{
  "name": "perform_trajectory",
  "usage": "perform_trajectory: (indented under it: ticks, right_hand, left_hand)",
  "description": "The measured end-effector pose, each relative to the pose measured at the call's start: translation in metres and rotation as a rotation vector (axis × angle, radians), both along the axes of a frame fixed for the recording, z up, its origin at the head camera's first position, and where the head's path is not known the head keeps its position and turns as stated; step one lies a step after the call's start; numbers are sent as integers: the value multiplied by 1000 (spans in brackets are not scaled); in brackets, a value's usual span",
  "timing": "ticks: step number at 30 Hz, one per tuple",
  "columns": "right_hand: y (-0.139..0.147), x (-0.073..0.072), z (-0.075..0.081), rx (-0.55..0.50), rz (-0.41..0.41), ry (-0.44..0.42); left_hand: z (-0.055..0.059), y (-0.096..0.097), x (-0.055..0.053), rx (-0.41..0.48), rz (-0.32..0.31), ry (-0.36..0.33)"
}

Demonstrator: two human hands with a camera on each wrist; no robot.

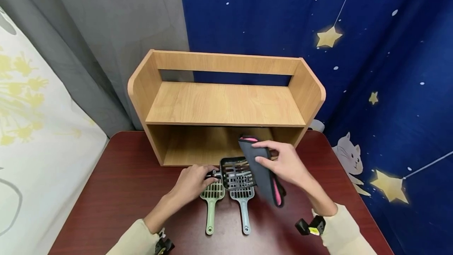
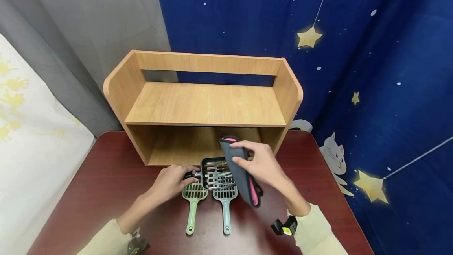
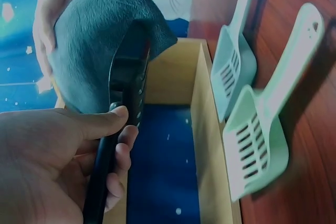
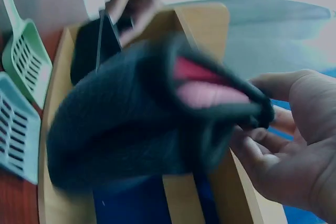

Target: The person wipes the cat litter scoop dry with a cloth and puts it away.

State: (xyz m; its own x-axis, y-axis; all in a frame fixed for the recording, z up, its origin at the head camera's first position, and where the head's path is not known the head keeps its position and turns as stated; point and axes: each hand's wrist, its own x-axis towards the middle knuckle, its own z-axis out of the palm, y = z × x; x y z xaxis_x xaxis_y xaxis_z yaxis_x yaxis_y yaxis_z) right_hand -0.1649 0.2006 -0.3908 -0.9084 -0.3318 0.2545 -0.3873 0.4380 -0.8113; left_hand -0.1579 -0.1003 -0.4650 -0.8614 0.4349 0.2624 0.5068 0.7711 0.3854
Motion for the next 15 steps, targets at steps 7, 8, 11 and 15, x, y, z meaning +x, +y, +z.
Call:
perform_trajectory:
  ticks: [7, 8, 11, 15]
  right_hand:
    - [-36, -7, -17, 87, 93, -90]
    - [-40, -9, -20, 99, 97, -90]
    - [-48, -11, -26, 104, 109, -124]
    - [-54, -13, -30, 160, 112, -105]
  left_hand:
    - [1, 18, -2, 28, -18, 37]
    - [2, 19, -2, 29, -16, 45]
    - [3, 22, -2, 25, -17, 61]
    - [2, 23, -1, 23, -15, 67]
